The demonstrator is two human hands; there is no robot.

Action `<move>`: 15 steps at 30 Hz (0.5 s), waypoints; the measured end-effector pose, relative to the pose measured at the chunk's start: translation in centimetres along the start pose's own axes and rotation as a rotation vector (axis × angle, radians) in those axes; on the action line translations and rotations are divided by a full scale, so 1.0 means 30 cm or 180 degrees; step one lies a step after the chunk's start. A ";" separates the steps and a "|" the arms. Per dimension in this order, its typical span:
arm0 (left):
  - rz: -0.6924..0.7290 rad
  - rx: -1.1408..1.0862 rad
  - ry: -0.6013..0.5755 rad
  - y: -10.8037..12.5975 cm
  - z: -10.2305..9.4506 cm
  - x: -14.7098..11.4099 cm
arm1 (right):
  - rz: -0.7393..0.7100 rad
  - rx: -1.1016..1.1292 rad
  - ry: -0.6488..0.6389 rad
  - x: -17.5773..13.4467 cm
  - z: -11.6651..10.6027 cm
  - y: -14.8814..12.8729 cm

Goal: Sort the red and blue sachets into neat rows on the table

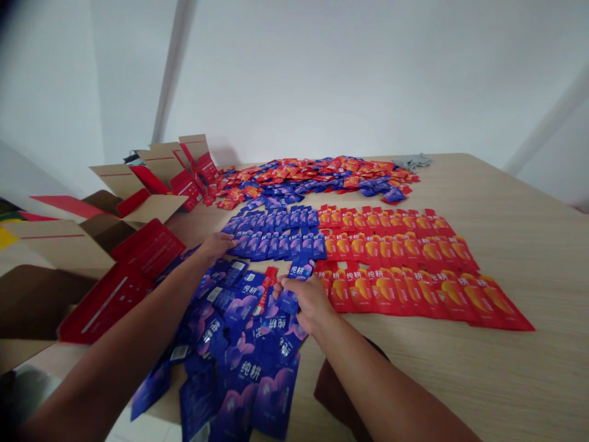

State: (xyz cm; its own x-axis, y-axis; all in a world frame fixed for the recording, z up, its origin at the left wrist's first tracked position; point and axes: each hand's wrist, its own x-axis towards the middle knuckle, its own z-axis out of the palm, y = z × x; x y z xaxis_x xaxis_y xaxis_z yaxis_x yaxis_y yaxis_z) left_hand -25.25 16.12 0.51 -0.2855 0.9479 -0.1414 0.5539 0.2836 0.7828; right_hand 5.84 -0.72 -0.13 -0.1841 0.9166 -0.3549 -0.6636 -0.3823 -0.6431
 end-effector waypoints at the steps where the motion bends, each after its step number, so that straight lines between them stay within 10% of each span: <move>1: -0.0024 0.0065 -0.0023 -0.006 -0.002 0.006 | 0.0026 -0.0007 0.0008 0.000 0.000 0.000; 15: 0.0347 0.1223 0.0503 0.034 0.003 -0.052 | 0.0307 0.0367 0.0105 -0.004 0.024 -0.028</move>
State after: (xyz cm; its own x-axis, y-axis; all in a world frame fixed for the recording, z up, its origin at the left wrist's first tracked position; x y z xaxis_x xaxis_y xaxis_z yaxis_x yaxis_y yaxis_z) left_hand -24.18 14.95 1.46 -0.3090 0.9499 0.0476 0.8300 0.2449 0.5011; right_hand 5.89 -0.43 0.94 -0.2284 0.8712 -0.4345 -0.7232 -0.4507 -0.5233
